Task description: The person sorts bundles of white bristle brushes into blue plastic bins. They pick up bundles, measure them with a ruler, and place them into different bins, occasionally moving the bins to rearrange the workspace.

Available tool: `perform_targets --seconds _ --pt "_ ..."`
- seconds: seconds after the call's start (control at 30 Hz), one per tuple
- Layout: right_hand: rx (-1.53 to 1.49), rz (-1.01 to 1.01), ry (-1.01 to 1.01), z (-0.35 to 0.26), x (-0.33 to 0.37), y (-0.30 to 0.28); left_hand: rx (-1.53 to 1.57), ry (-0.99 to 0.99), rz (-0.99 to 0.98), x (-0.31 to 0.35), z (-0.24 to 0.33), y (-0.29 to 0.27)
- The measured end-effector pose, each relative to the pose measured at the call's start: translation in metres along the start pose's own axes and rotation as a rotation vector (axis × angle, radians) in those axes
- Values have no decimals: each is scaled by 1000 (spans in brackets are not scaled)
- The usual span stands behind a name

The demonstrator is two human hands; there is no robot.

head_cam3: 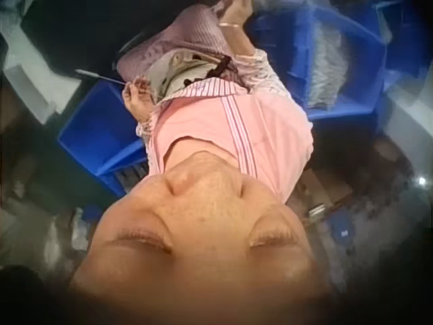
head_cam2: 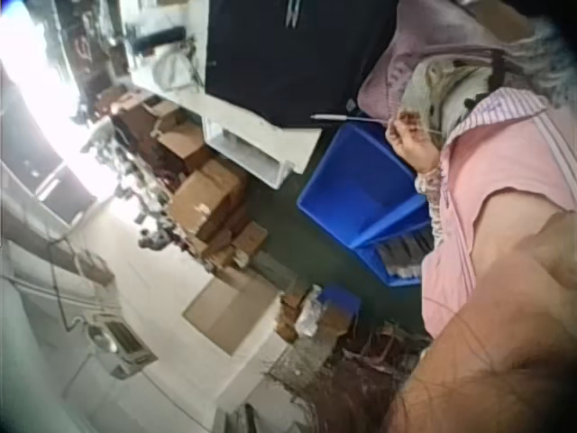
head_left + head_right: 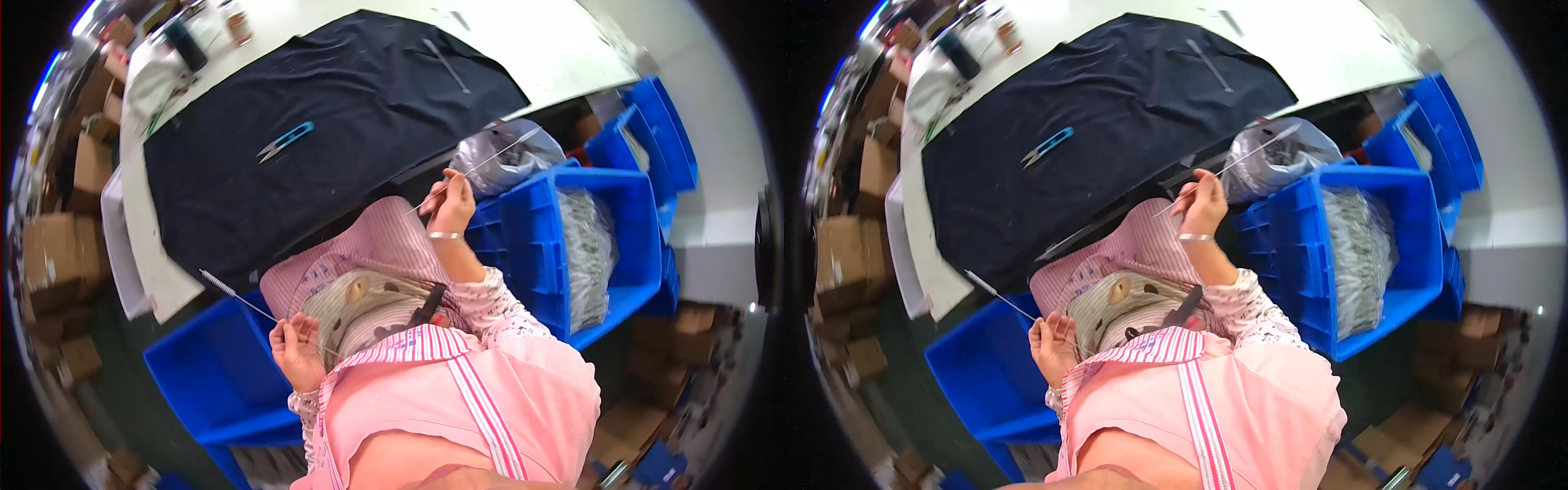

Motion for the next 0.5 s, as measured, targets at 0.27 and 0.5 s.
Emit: perform_targets --seconds 0.27,0.5 --pt "-87 415 332 54 -115 -125 -203 -132 -97 -3 -13 39" --pt "-170 859 432 60 -252 -223 -213 -186 -33 7 -25 51"
Point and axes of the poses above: each hand's wrist, its own x-axis away from the middle knuckle, its own y-axis out of the palm, z = x × y, the point moved 8 cm from there along -x, towards the middle knuckle, and after that the axes turned 2 degrees about y, right-handed, at the moved point
